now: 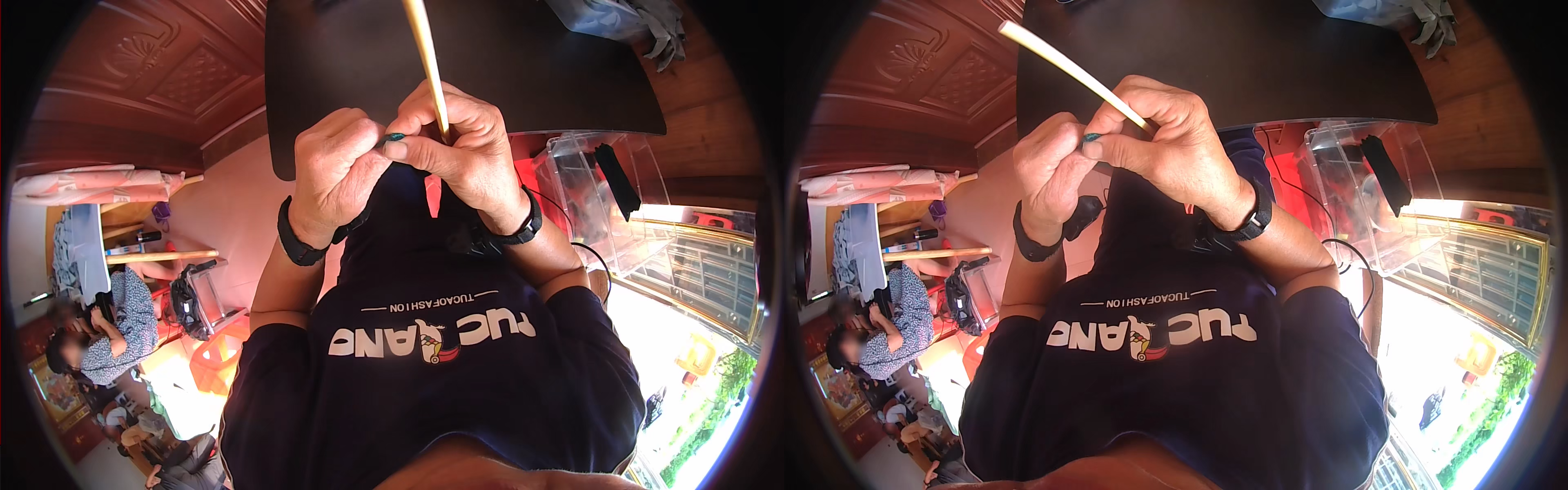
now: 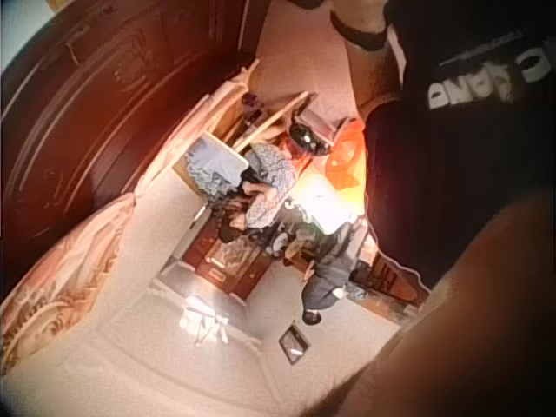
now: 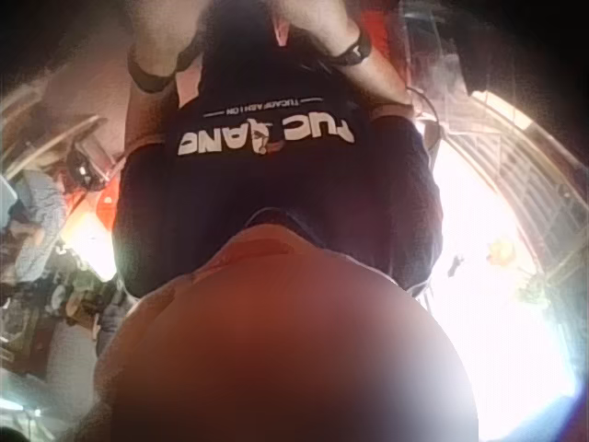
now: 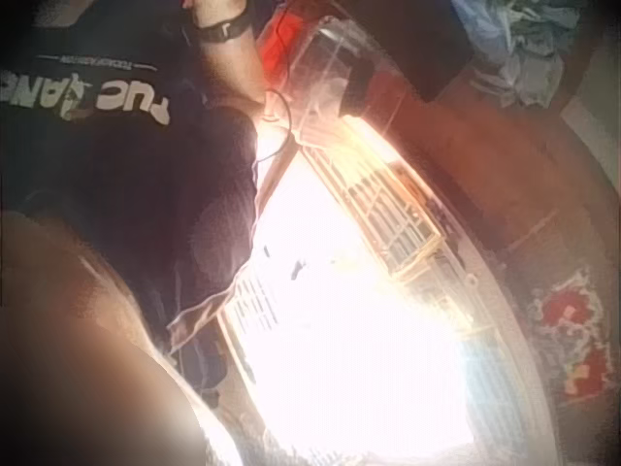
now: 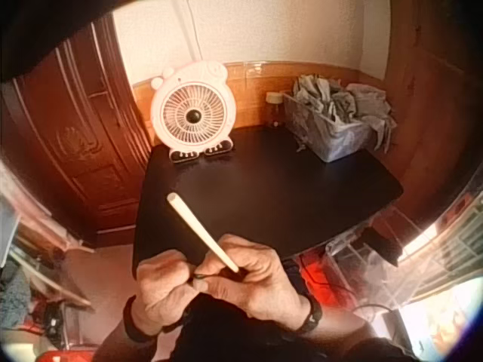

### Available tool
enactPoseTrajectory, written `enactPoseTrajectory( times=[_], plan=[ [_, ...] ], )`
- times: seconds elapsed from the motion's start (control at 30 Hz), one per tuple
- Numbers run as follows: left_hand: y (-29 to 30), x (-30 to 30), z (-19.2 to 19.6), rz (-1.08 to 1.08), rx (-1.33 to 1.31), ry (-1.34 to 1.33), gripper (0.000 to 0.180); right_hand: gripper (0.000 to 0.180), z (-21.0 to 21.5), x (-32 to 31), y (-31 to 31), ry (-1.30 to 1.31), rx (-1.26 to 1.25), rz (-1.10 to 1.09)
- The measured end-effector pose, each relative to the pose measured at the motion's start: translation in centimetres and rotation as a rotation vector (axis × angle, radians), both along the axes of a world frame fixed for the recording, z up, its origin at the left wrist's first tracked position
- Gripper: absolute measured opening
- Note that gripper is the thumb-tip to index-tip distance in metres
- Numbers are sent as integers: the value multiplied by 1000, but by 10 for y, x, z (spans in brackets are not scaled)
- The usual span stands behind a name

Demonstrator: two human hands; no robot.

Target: The recorder is turning small sewn fabric pieces inside out using a wooden stick turning tool.

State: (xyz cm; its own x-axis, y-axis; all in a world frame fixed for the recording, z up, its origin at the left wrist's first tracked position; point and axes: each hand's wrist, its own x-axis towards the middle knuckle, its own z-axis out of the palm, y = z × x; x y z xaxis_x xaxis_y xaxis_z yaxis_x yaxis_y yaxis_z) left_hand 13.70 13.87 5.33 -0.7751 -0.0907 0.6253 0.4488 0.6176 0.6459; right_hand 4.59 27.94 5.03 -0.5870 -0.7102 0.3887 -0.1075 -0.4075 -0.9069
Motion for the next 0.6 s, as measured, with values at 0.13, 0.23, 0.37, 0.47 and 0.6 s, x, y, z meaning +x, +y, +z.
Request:
enactPoseTrajectory(
  times=[0.13,0.23,0.37,0.47,0.6],
  plan=[
    [1,2,-9,7,51,-48,27,9,-6,-3,0,20,-25,-26],
    [-2,6,-15,-71,263,-191,29,5,-9,-4,-3,-54,2,-47],
    [-1,6,-10,-126,618,-447,24,14,-8,-19,-9,61,0,-169],
    [-5,1,-9,-68,779,-430,19,42,-4,-23,1,-181,176,68],
    [-22,-7,-3,-101,862,-357,20,32,-21,-32,7,-184,453,296]
  ],
)
